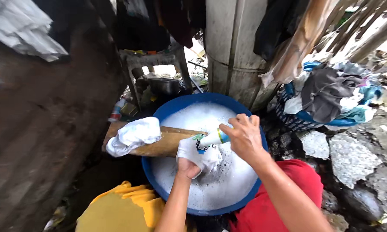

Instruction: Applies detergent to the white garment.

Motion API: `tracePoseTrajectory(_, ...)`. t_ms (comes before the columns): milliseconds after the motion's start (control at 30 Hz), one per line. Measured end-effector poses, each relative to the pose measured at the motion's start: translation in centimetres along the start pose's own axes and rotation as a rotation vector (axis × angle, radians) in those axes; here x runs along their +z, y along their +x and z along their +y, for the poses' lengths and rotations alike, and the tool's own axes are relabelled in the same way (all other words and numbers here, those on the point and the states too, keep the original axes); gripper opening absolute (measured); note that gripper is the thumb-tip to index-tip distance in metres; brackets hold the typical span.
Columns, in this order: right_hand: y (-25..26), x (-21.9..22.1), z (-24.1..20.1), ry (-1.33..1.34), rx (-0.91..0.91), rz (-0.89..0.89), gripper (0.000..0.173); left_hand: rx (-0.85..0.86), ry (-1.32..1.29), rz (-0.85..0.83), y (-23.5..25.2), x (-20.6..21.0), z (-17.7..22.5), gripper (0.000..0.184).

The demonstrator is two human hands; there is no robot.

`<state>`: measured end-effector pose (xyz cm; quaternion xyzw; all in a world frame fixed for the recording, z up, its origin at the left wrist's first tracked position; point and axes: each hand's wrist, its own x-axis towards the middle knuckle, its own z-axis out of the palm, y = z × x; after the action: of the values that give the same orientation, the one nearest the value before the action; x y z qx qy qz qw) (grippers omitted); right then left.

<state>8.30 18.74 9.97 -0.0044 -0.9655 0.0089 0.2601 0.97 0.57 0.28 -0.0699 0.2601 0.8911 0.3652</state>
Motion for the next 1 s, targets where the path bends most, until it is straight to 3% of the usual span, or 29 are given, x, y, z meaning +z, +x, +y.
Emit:
tracePoseTrajectory(100,0.1,-0.2,-0.1,0.104,0.133,-0.076,0.036,0.07,0.111,0.095,-1.3,2.2,-0.2,0.067)
tracePoseTrajectory(233,0.8,-1.9,0.8,0.348,0.339,-0.187,0.049,0.222,0.073,-0.086,-3.1,5.3,1.5,0.066)
tracePoseTrajectory(300,1.1,-2.7,1.1,0.417,0.38,-0.177,0.052,0.347,0.0,-0.146,-3.8,6.2,2.3,0.056)
tracePoseTrajectory(367,1.0,-3.1,1.2,0.443,0.41,-0.214,0.054,0.444,0.033,-0.042,-4.7,5.5,1.9,0.04)
tracePoseTrajectory(400,1.0,-3.1,1.2,0.444,0.411,-0.226,0.055,0.428,0.095,0.035,-5.0,5.1,1.4,0.04)
tracePoseTrajectory(500,1.3,-2.6,1.3,0.432,0.392,-0.238,0.056,0.257,0.277,0.06,-2.9,2.1,0.1,0.037)
tracePoseTrajectory(600,1.4,-2.5,1.3,0.412,0.379,-0.265,0.057,0.13,0.413,0.103,-2.7,3.7,-0.3,0.038)
tracePoseTrajectory(767,1.4,-1.9,0.8,0.322,0.317,-0.287,0.057,0.116,0.6,0.256,-1.8,3.5,0.8,0.039)
tracePoseTrajectory(867,1.3,-1.5,0.4,0.292,0.252,-0.243,0.056,0.134,0.577,0.189,-1.9,3.7,0.9,0.044)
tracePoseTrajectory(1000,1.0,-1.0,-0.1,0.231,0.167,-0.185,0.051,0.174,0.364,0.075,-1.3,2.8,0.6,0.056)
